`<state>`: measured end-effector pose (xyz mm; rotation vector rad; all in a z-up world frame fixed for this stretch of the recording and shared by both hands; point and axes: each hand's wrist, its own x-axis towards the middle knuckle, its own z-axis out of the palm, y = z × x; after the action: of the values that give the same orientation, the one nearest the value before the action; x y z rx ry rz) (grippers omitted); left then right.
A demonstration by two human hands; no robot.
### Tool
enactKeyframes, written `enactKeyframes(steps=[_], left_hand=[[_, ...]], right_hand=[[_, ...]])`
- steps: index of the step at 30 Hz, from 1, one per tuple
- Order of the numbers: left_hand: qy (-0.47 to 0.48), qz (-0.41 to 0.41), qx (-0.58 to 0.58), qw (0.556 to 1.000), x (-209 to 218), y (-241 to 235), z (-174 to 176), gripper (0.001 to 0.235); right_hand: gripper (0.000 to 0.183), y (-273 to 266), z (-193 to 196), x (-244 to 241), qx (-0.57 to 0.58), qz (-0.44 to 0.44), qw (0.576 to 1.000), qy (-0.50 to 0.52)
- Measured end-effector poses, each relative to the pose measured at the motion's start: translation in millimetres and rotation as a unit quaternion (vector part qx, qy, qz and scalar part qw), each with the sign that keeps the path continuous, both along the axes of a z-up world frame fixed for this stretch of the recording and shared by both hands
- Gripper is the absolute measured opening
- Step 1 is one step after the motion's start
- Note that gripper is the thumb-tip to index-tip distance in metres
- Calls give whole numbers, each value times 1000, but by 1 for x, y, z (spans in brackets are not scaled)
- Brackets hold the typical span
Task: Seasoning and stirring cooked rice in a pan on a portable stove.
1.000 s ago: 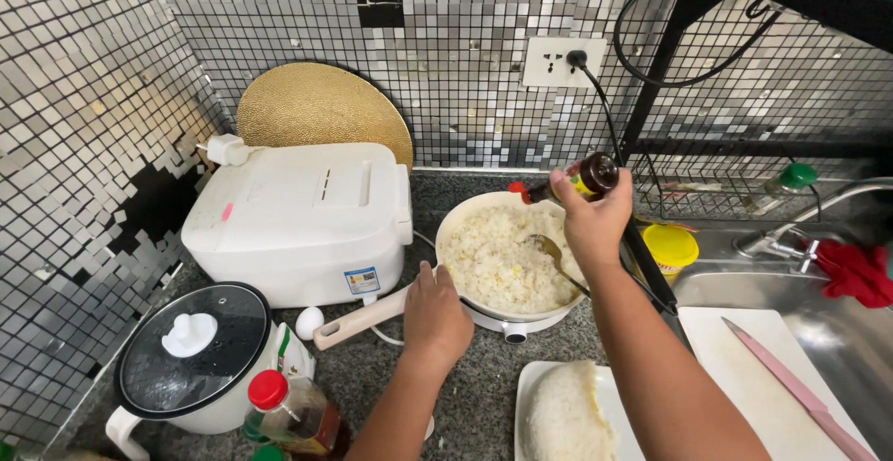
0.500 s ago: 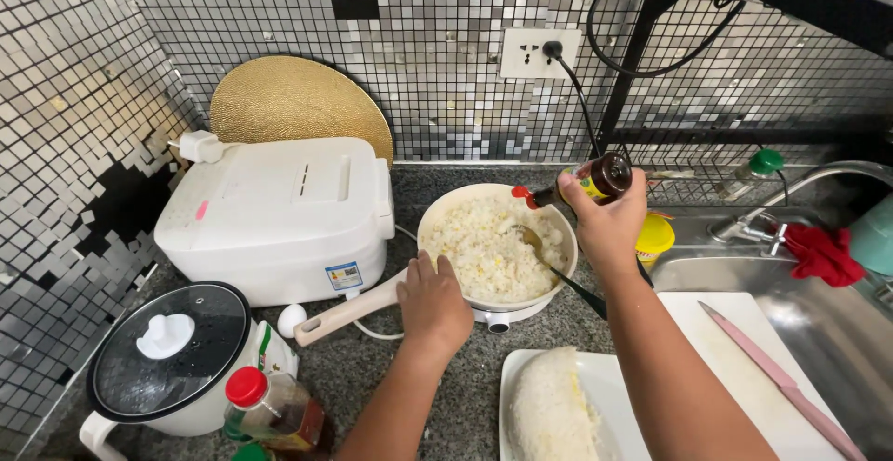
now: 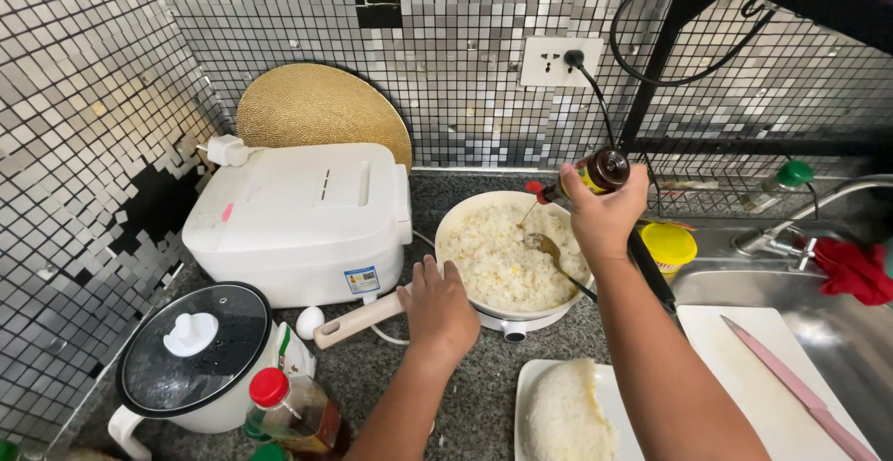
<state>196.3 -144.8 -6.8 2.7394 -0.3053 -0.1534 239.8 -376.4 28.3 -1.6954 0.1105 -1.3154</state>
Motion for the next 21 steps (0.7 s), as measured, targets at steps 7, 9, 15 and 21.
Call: enactKeyframes(steps=[7,9,15,21], left_hand=[[17,-4,-2,1000,-1,0,6,66],[4,-6,2,1000,-2,-1,5,66],[-13,-12,-1,1000,-1,-14,-6,68],[-47,-12,9,999,1,-22,-10,65]], right_hand=[[39,25,7,-11,73,89,993,-27],[36,25,10,-26,98,111,989,0],[39,3,18,-66,59,68,996,28],[43,-6,15,-78,15,29,999,28]])
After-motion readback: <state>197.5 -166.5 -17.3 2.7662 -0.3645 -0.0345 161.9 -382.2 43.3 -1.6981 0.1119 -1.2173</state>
